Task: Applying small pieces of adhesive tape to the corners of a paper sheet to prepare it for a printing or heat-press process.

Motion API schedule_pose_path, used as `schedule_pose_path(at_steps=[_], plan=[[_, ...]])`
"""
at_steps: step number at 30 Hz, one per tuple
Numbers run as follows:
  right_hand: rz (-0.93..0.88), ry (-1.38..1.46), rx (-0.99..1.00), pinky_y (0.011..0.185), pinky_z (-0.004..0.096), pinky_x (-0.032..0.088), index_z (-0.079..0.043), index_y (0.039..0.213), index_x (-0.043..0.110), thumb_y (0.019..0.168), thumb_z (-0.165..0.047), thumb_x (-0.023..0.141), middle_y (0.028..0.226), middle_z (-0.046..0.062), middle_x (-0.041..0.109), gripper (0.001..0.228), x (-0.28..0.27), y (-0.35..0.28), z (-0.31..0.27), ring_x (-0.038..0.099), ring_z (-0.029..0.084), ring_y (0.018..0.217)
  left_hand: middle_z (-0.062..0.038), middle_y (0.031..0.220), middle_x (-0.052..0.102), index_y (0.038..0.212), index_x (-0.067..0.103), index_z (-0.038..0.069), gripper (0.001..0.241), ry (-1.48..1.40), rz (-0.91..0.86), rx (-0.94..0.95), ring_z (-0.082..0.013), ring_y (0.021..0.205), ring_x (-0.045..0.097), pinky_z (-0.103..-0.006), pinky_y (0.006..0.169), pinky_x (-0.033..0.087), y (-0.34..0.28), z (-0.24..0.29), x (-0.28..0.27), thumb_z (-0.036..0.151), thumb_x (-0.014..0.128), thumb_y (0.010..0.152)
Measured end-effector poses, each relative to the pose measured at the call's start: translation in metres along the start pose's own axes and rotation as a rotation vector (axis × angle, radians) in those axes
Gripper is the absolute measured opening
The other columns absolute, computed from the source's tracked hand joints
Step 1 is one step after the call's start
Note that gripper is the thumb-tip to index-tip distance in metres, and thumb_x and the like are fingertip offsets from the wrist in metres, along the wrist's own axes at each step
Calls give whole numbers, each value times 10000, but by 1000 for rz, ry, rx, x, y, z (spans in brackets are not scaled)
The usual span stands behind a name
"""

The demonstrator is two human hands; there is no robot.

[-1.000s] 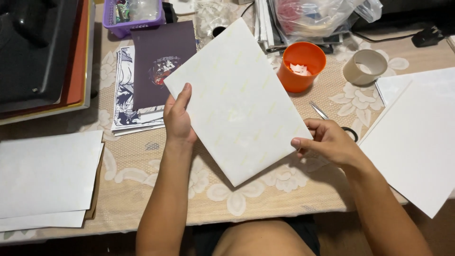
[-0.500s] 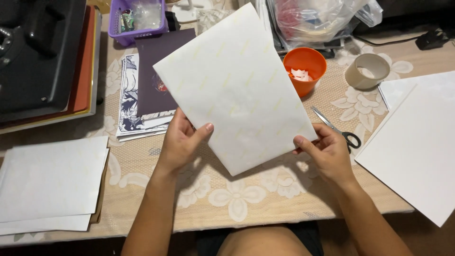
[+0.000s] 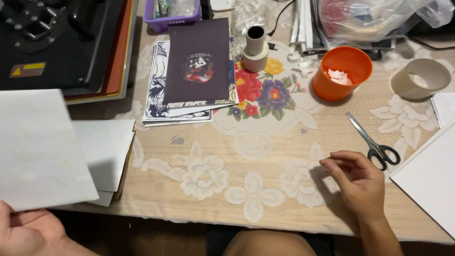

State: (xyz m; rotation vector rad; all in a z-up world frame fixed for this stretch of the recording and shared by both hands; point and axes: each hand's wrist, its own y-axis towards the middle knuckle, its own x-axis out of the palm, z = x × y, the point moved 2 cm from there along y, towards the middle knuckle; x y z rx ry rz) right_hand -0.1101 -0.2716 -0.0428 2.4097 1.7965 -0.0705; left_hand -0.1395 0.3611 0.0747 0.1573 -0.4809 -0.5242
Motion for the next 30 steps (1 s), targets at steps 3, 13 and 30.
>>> schedule_pose_path(at_steps=[3, 13, 30], plan=[[30, -17, -19, 951, 308, 666, 81, 1223, 725, 1007, 17, 812, 1068, 231, 834, 242, -3, -8, 2, 834, 258, 986, -110, 1528, 888, 1392, 816, 120, 423, 42, 60, 54, -241, 1467, 915, -441, 1375, 789, 44, -44, -67, 3, 676, 1011], [7, -5, -49, 909, 314, 679, 82, 1237, 729, 1037, 46, 784, 1044, 221, 814, 211, -10, -4, 15, 835, 267, 984, 24, 1241, 818, 1330, 646, 147, 335, 690, 233, -405, -87, 888, 791, -263, 610, 596, 67, -135, -112, 107, 810, 1040], [-9, -24, -6, 834, 314, 677, 60, 1183, 759, 1031, 24, 792, 1004, 215, 834, 160, -5, -1, 21, 824, 249, 839, -161, 1267, 785, 1420, 775, 4, 444, 1070, -926, 620, -310, 1044, 713, -492, 943, 572, -39, -106, 127, 237, 872, 1054]])
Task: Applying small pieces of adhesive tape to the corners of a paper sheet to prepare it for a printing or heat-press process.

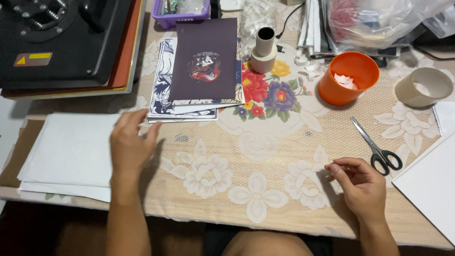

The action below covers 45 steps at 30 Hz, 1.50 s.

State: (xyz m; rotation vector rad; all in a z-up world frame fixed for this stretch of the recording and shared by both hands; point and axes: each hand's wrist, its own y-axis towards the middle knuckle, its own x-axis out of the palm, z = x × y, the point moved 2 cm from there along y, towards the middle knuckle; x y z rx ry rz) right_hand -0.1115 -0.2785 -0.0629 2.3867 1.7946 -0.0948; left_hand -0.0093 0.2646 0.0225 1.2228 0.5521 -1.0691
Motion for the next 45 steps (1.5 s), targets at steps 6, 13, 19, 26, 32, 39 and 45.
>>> schedule_pose_path(at_steps=[6, 13, 19, 26, 32, 39, 45], plan=[[23, -143, 8, 829, 277, 673, 19, 1148, 815, 992, -42, 848, 988, 146, 863, 171, 2, -3, -13, 841, 201, 864, -106, 989, 773, 1155, 766, 80, 241, 138, -141, 453, -365, 941, 704, -518, 806, 578, 93, 43, 99, 161, 907, 978], [-20, -310, -93, 840, 247, 674, -45, 1086, 864, 950, -140, 883, 985, 79, 890, 167, 2, -1, -14, 840, 142, 883, -142, 1210, 785, 1197, 732, 72, 459, 243, -428, 547, -427, 962, 756, -597, 884, 597, 129, 50, 139, 296, 971, 876], [-56, -352, -156, 841, 244, 655, -93, 1043, 868, 943, -167, 886, 962, 27, 890, 125, 5, 0, -22, 823, 113, 857, -88, 971, 816, 1122, 734, 128, 218, 300, -403, 590, -355, 916, 732, -494, 785, 514, 123, 56, 133, 78, 841, 940], [12, -331, -151, 798, 241, 667, -53, 1039, 867, 958, -153, 875, 959, 63, 883, 129, 1, -6, -24, 831, 130, 831, -91, 969, 889, 1330, 845, 64, 315, 294, 55, 607, -306, 976, 822, -462, 919, 629, 135, 88, 52, -70, 807, 1048], [48, -419, -333, 858, 269, 628, -52, 1058, 842, 988, -119, 855, 1019, 74, 855, 97, 3, -10, -43, 795, 156, 850, -55, 1159, 899, 1261, 884, 109, 140, 338, 232, 717, -298, 1086, 720, -437, 912, 467, 65, 162, -54, 82, 813, 1142], [-24, -93, -258, 1144, 412, 628, 13, 1427, 669, 1054, -284, 693, 1456, 194, 707, 478, 4, -7, -43, 703, 310, 1312, -198, 1194, 824, 1101, 788, 42, 116, -341, 125, 618, -300, 944, 794, -427, 887, 607, -9, 167, -116, 1, 683, 1076], [-198, 184, -156, 1234, 499, 473, 34, 1608, 514, 1149, -264, 506, 1559, 231, 674, 548, 4, 14, -28, 586, 297, 1477, -382, 1613, 591, 1130, 659, 1, 302, -1254, -20, 397, -368, 1321, 768, -407, 1098, 619, 40, 84, -14, 302, 680, 1150]])
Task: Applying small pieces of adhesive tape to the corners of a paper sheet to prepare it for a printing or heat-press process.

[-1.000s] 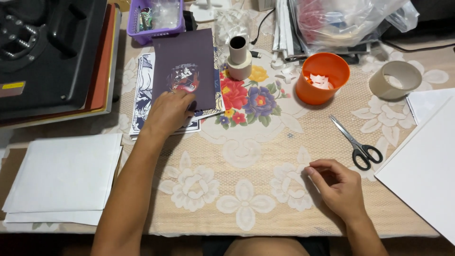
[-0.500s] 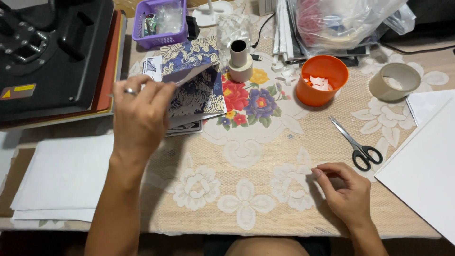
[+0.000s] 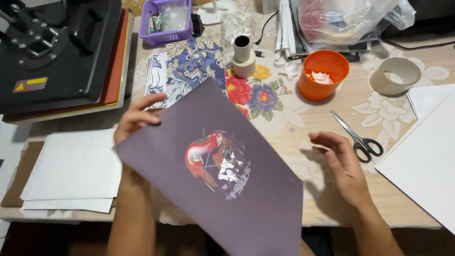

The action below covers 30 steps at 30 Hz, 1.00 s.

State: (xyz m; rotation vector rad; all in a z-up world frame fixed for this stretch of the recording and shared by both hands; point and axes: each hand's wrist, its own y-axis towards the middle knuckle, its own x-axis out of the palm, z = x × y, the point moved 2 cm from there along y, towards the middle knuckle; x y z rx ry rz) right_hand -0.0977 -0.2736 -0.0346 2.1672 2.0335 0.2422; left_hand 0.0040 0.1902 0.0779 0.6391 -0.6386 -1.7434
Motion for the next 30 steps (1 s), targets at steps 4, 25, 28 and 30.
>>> schedule_pose_path(at_steps=[4, 25, 28, 30], plan=[[-152, 209, 201, 1196, 325, 484, -59, 1674, 487, 1085, -476, 547, 1583, 99, 704, 724, 16, -6, 20, 622, 114, 1420, -359, 1696, 498, 1173, 635, 20, 258, -321, -60, -71, -324, 1384, 743, -407, 1132, 612, 24, -92, 38, 276, 666, 1165], [229, -574, -3, 1162, 606, 528, 116, 1493, 655, 989, -33, 812, 1488, 326, 697, 549, -16, -23, -44, 664, 509, 1380, -221, 1261, 741, 1514, 503, 52, 657, -11, 175, -777, -224, 1004, 799, -352, 831, 718, -6, -179, 135, 99, 897, 990], [289, -966, -121, 1187, 538, 567, 25, 1483, 708, 1036, -191, 814, 1540, 239, 729, 508, -75, -46, -35, 671, 383, 1402, -113, 1195, 814, 1402, 588, 119, 487, 164, 165, -903, -117, 825, 770, -247, 862, 619, 7, -151, 143, 39, 771, 959], [318, -1422, -306, 1284, 561, 525, 46, 1416, 799, 927, -338, 1000, 1585, 250, 777, 653, -113, -67, -30, 715, 420, 1440, -105, 1200, 793, 1421, 582, 126, 455, 243, 137, -900, -138, 864, 751, -258, 858, 627, 8, -149, 142, 5, 736, 1010]])
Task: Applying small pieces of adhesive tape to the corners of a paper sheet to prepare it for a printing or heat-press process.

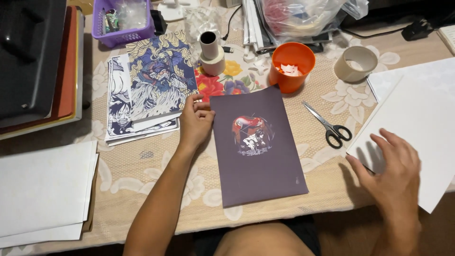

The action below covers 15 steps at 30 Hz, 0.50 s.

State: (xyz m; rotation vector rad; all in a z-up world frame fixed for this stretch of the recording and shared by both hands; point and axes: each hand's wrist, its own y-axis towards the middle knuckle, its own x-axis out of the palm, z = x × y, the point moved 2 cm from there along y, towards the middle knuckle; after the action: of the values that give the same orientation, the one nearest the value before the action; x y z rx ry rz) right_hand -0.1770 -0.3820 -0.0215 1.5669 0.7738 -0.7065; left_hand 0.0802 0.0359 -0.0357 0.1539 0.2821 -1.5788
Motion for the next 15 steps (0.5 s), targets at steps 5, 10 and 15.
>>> schedule_pose_path(at_steps=[5, 10, 15], plan=[[-300, -204, 40, 1307, 587, 499, -25, 1547, 700, 869, -601, 785, 1706, 272, 683, 894, -3, -37, 62, 622, 471, 1604, -87, 1227, 818, 1427, 584, 132, 471, 75, 79, 122, -152, 843, 783, -288, 808, 656, 6, -14, -3, 33, 741, 994], [-245, -253, -87, 1271, 488, 622, 18, 1488, 747, 920, -499, 803, 1607, 243, 778, 770, -9, -45, 62, 769, 402, 1462, -83, 1230, 827, 1450, 587, 111, 490, 162, 111, 193, -177, 847, 827, -327, 820, 684, 5, -18, -7, 37, 731, 988], [-157, -483, -263, 1081, 318, 704, -137, 1310, 779, 1081, -457, 763, 1415, 54, 879, 393, -13, -50, 54, 864, 193, 1302, -104, 1253, 809, 1447, 598, 107, 496, 170, 159, 211, -195, 871, 830, -335, 804, 691, 4, -15, -9, 85, 772, 983]])
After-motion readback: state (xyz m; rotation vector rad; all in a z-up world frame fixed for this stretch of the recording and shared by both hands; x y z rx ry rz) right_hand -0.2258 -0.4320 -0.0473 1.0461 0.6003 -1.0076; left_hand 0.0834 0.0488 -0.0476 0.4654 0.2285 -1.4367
